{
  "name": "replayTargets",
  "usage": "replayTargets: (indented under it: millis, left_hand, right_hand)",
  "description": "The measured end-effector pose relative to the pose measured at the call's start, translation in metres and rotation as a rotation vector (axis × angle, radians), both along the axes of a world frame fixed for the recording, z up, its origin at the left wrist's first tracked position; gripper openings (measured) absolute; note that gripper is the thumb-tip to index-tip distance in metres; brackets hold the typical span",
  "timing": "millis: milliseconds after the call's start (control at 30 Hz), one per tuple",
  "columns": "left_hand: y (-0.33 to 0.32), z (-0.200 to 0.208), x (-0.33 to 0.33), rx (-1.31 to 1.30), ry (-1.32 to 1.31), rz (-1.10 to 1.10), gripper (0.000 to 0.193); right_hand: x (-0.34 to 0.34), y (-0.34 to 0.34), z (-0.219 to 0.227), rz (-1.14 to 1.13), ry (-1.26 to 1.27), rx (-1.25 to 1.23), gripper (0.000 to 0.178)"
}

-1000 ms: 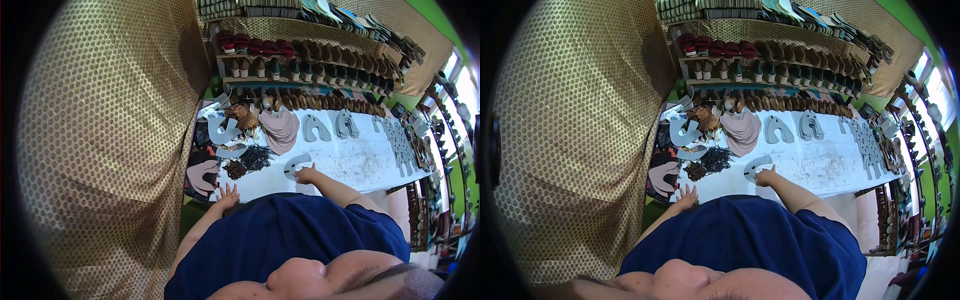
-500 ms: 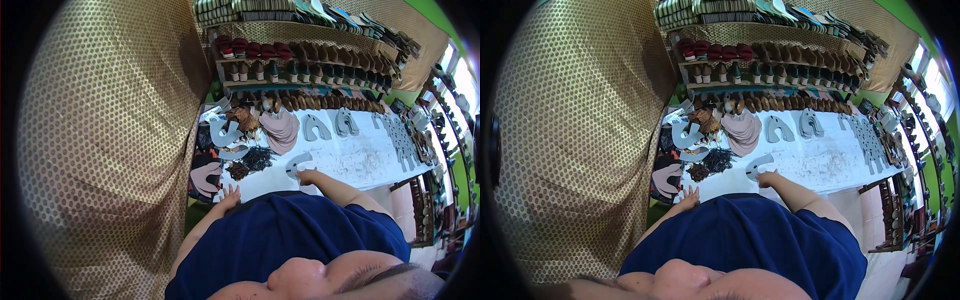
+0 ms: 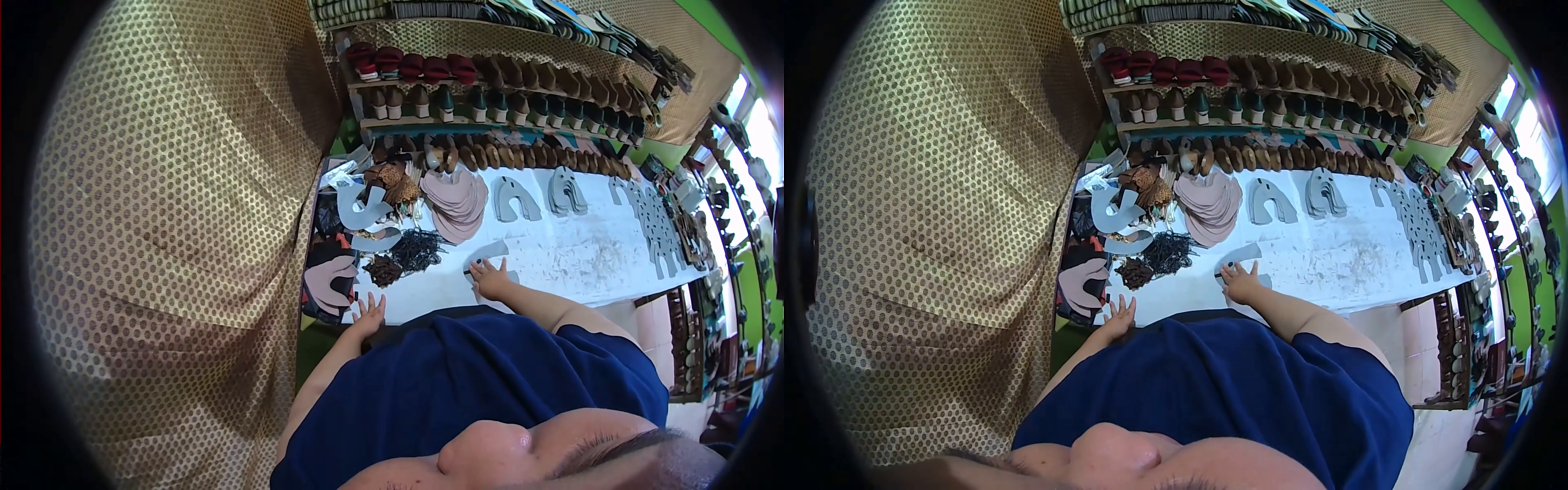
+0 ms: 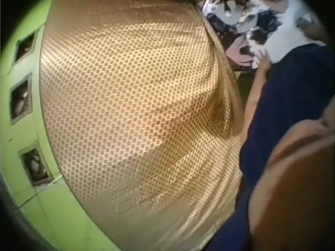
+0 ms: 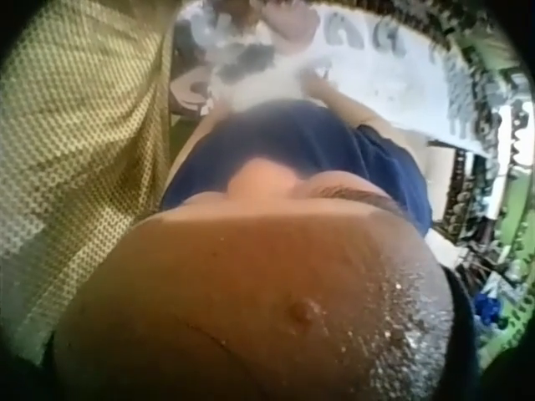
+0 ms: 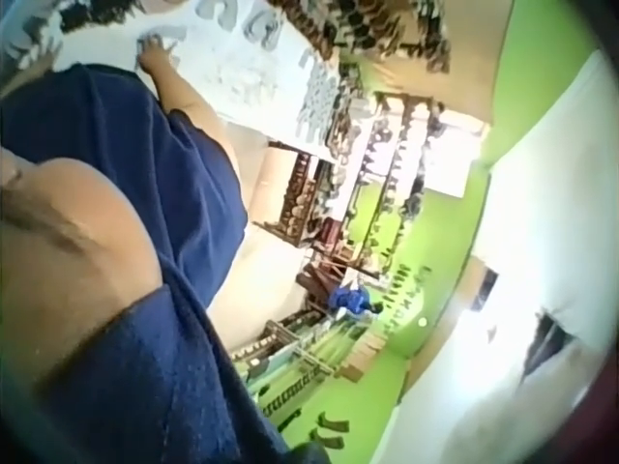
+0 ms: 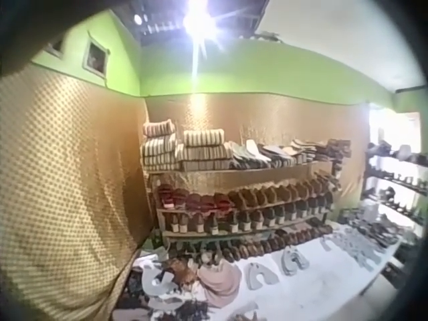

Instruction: Preparing and sorting shoe components on a workbench in a factory.

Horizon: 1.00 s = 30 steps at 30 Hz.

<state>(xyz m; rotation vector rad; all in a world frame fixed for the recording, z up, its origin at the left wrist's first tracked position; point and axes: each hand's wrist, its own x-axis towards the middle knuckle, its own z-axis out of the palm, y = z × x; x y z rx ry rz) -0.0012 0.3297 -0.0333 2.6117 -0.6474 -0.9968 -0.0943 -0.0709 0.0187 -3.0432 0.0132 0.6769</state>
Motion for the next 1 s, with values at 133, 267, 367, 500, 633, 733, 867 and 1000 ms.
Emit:
replayTargets:
  millis: [133, 267, 367, 500, 633, 733, 867, 1000]
  left_hand:
    - [-0.004, 0.002, 0.001, -0.011, 0.020, 0.048, 0.057]
    - [-0.006, 0.008, -0.007, -0.002, 0.010, 0.080, 0.060]
    - [-0.006, 0.010, -0.008, -0.017, 0.031, 0.094, 0.061]
    - [-0.007, 0.006, -0.011, -0.026, -0.012, 0.111, 0.060]
    - [-0.015, 0.008, -0.016, 0.009, -0.052, 0.143, 0.059]
    - [-0.025, 0.007, -0.024, 0.085, -0.140, 0.204, 0.060]
    - [-0.050, 0.024, -0.035, 0.165, -0.202, 0.312, 0.069]
    - [-0.089, 0.029, -0.049, 0.147, -0.333, 0.542, 0.086]
  right_hand:
    - [0.003, -0.011, -0.028, 0.029, -0.180, 0.110, 0.067]
    - [0.013, -0.013, -0.030, 0.118, -0.155, 0.030, 0.065]
    - [0.026, -0.010, -0.009, 0.208, -0.200, 0.146, 0.057]
    - [0.041, -0.011, 0.009, 0.214, -0.194, 0.119, 0.041]
    - [0.050, -0.041, 0.006, 0.501, -0.207, 0.010, 0.018]
    - [0.046, -0.075, 0.017, 0.426, -0.192, 0.159, 0.016]
    - [0.030, -0.150, 0.054, 0.167, -0.343, 0.431, 0.015]
    - [0.003, -0.231, 0.092, 0.022, -0.504, 0.511, 0.015]
